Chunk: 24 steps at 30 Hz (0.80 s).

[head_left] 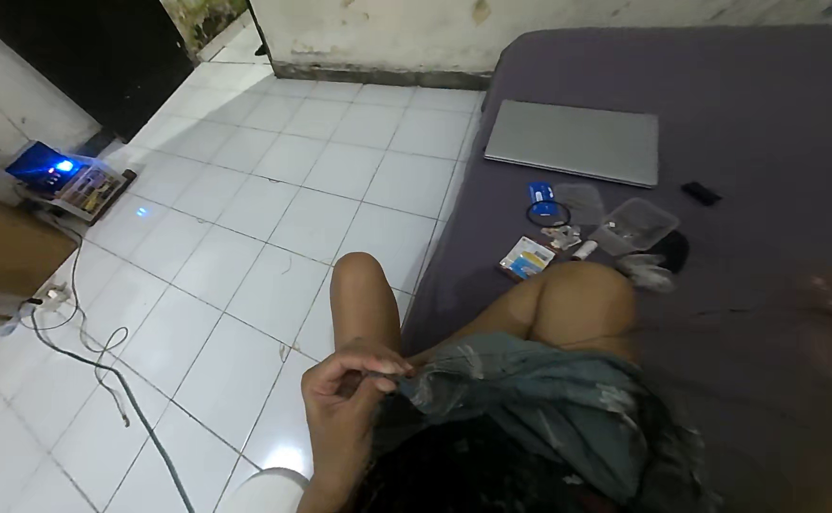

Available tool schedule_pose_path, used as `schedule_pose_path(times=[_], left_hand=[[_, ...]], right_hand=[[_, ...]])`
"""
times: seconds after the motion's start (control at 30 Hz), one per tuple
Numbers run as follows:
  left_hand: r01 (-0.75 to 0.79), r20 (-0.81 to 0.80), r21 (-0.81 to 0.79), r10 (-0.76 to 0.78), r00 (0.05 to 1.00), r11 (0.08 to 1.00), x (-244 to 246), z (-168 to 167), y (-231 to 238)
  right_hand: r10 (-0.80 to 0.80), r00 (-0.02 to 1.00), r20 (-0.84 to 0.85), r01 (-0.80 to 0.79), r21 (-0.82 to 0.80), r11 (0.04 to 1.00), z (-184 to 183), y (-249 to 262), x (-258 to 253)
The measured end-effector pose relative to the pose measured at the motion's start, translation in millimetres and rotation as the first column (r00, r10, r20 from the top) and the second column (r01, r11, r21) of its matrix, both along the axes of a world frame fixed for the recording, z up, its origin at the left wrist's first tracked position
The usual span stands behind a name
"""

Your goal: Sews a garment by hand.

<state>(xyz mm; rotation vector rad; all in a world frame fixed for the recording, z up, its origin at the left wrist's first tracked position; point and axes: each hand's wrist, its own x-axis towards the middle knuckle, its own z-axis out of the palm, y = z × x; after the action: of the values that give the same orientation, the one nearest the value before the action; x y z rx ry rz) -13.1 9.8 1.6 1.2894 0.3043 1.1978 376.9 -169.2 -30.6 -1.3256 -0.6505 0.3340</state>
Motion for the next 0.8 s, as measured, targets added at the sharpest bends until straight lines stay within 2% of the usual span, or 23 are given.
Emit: schedule_pose_path(times=[0.07,0.17,0.33,0.5,0.8], left_hand=[[0.044,-0.004,-0.019,-0.044,0.999,0.999,0.3,-1.1,-0.5],[0.095,0.023,-0.059,-0.094,0.995,0.994,2.3,-1.4,-2.8],[0.103,0.030,-0.054,-0.101,0.994,0.993,3.5,-0.7,-4.0],[0.074,0.029,-0.029,-0.073,0.997,0.997,2.6,-1.3,-3.8],[0.127,0.064,-0.020,-0.126,0.990,0.992,5.1,-1.1,-4.7]], right_hand=[[0.113,0.985,0.129,-0.107,-0.054,0.993,19.1,33.4,-53.0],[0.353,0.895,0.273,-0.342,-0.088,0.936,37.9,71.6,-125.2],[0.582,0.746,0.324,-0.615,0.000,0.788,49.8,99.1,-203.4],[0.625,0.691,0.364,-0.676,0.018,0.737,52.6,108.8,-222.8],[0.573,0.674,0.466,-0.681,0.092,0.727,50.3,107.9,-223.9]])
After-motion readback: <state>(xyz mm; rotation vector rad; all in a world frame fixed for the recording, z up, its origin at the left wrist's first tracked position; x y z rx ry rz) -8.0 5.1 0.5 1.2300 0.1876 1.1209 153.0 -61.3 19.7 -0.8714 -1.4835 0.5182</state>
